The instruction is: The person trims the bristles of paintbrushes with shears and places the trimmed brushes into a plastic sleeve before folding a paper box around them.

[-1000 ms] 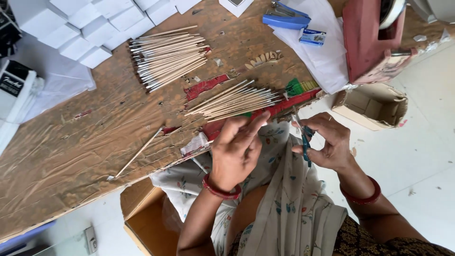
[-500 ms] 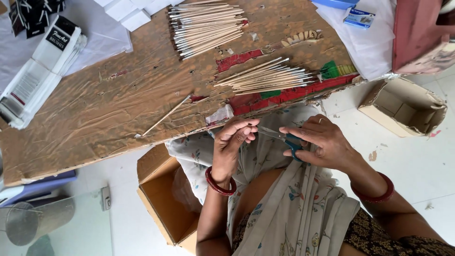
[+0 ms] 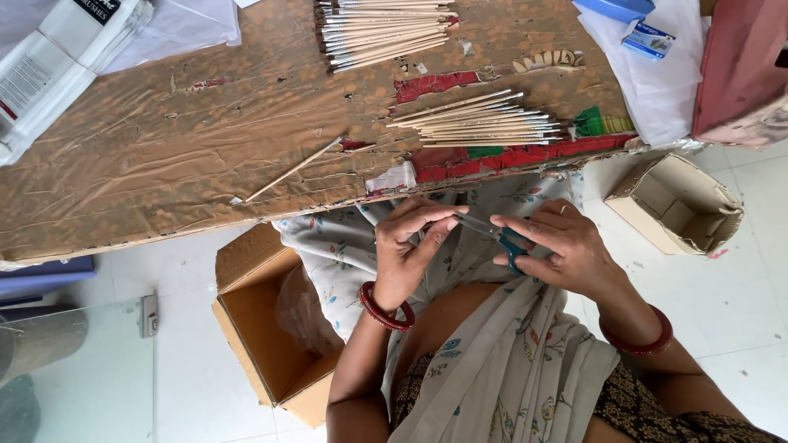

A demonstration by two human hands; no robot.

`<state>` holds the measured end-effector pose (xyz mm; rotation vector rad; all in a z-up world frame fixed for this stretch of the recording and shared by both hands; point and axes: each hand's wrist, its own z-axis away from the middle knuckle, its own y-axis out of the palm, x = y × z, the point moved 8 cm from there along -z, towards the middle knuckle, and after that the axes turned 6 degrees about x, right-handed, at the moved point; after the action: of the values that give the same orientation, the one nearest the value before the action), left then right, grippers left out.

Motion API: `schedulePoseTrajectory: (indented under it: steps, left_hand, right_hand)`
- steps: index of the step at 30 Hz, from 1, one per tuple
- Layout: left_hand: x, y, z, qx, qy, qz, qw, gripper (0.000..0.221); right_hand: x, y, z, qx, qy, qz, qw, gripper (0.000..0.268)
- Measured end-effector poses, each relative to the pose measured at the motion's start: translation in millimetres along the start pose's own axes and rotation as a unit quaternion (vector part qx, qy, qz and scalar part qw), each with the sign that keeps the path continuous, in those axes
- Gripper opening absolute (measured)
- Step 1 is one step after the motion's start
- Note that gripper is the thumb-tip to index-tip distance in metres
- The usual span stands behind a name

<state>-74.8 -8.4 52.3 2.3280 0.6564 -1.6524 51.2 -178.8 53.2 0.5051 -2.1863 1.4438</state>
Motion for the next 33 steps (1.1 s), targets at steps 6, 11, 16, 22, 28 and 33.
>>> schedulePoseTrajectory:
  steps: [6, 11, 16, 22, 28, 33]
  left_hand:
    - [-3, 3, 0, 0.015, 0.002, -0.005, 1.0, 0.023]
    - [16, -10, 4, 0.005, 0.001, -0.064, 0.998, 0.022]
    - [21, -77, -30, -0.063, 0.058, -0.345, 0.934, 0.023]
    - [37, -132, -72, -0.115, 0.061, -0.55, 0.825, 0.011]
    - [67, -69, -103, -0.064, 0.086, -0.581, 0.807, 0.016]
    - [93, 63, -161, 0.105, 0.13, -0.586, 0.792, 0.029]
  right_hand:
    - [-3, 3, -1, 0.003, 0.006, -0.001, 1.0, 0.067]
    - [-9, 8, 3, 0.001, -0.005, 0.026, 1.0, 0.064]
    - [-21, -13, 12, -0.078, 0.028, 0.003, 0.997, 0.054]
    - [-32, -55, 22, -0.155, 0.05, 0.059, 0.985, 0.052]
    - [-49, -63, 37, -0.181, 0.096, 0.057, 0.977, 0.051]
    - [-46, -66, 37, -0.181, 0.107, 0.079, 0.975, 0.051]
